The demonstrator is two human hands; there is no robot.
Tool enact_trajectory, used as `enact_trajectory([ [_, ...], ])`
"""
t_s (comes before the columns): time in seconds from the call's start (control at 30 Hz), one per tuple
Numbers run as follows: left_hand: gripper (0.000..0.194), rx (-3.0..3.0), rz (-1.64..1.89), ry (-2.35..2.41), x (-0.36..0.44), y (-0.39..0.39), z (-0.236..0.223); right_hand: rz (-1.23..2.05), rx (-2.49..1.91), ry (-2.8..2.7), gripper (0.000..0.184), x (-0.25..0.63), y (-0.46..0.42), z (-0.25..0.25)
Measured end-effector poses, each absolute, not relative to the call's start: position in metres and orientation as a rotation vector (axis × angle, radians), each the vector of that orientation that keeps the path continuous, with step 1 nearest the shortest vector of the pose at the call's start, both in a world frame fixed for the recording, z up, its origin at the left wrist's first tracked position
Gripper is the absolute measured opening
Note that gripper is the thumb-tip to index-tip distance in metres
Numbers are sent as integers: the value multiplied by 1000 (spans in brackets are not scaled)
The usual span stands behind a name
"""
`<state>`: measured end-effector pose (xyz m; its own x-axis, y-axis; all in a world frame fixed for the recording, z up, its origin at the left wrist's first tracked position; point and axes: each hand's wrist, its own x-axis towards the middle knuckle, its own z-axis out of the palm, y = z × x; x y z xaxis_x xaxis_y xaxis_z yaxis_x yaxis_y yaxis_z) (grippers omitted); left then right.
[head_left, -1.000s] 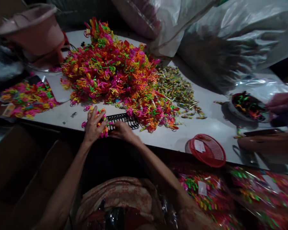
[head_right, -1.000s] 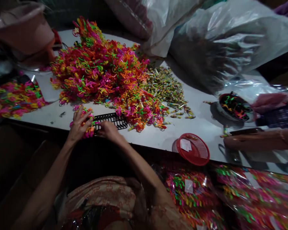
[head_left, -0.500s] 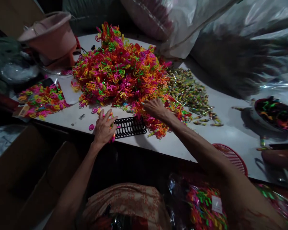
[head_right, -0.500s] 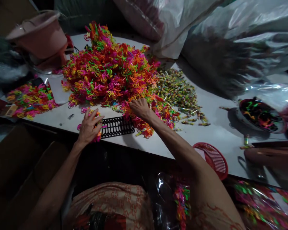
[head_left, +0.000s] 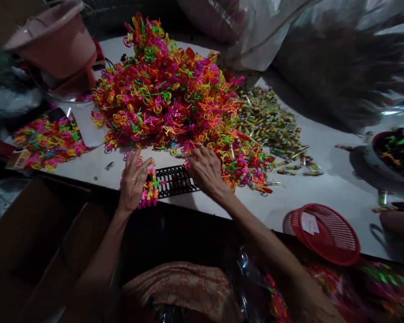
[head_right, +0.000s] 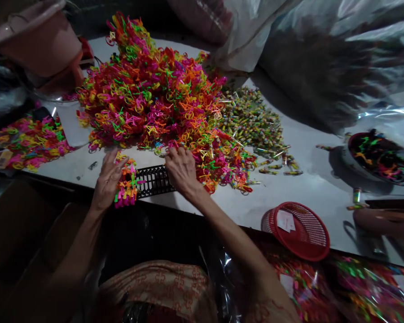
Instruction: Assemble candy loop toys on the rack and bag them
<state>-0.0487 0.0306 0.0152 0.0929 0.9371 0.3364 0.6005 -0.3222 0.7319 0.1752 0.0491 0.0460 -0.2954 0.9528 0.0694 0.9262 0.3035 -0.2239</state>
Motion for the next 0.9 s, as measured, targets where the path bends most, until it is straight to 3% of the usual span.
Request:
enact_trajectory([
  [0.13, 42, 1980, 1093, 1543, -52, 31, 11, 740, -1282, -2037, 29, 147, 25, 1],
  [0.23, 41, 2033, 1023, 1529, -50, 31, 2, 940, -1069, -1811, 17, 135, 28, -19],
  [0.63, 41, 2051, 1063, 1527, -44, 30, -6, 1885, -846, -1548, 19, 136, 62, -13],
  [0.9, 44, 2085, 990, 1552, -46, 31, -1, 1606, -1107, -1192, 17, 119, 44, -23],
])
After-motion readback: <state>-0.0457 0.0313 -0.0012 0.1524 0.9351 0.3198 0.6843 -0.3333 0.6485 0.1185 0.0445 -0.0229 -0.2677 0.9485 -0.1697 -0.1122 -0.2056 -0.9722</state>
